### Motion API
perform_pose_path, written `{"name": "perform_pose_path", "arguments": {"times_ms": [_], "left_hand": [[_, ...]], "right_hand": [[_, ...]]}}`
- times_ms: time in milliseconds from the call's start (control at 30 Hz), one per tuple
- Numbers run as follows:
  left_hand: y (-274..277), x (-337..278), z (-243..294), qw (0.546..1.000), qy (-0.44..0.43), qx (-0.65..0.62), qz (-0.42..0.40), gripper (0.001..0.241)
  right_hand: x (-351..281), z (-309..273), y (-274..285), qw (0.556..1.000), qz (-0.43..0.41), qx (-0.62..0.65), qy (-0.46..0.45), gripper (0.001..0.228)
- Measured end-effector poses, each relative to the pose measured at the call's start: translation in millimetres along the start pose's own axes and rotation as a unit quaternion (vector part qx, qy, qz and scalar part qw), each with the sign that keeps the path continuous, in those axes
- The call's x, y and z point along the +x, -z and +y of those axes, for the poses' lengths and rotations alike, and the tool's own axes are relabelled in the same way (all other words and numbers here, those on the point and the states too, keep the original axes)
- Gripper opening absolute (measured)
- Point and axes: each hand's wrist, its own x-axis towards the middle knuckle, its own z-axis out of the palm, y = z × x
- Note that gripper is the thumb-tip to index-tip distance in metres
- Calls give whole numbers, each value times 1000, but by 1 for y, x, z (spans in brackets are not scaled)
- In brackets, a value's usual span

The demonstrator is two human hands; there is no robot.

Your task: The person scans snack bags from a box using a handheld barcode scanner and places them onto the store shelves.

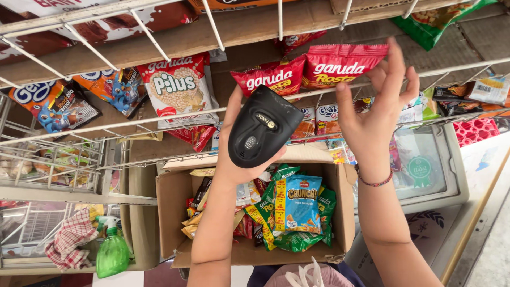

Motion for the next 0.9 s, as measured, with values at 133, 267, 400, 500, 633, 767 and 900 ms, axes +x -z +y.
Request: {"name": "perform_pose_path", "arguments": {"times_ms": [133, 267, 400, 500, 633, 767, 900], "left_hand": [[-3, -5, -2, 988, 85, -125, 29, 112], [1, -4, 1, 989, 92, -114, 32, 111], [6, -6, -1, 996, 60, -57, 18, 110], [9, -9, -5, 997, 52, -58, 14, 110], [14, -12, -4, 999, 14, -45, 20, 104], [22, -21, 7, 999, -2, -31, 23, 99], [32, -59, 16, 997, 20, -59, 36, 74]], "right_hand": [[0, 4, -1, 999, 22, 13, -24, 71], [3, 3, -1, 999, 14, 26, -20, 62], [5, -2, -1, 999, 15, 35, -14, 60], [5, -7, 0, 1000, 19, -10, -9, 58], [4, -10, 4, 1000, 23, -13, -2, 52], [-4, -15, 11, 999, 35, -36, 4, 48], [-37, -22, 11, 999, 46, -5, -6, 40]]}}
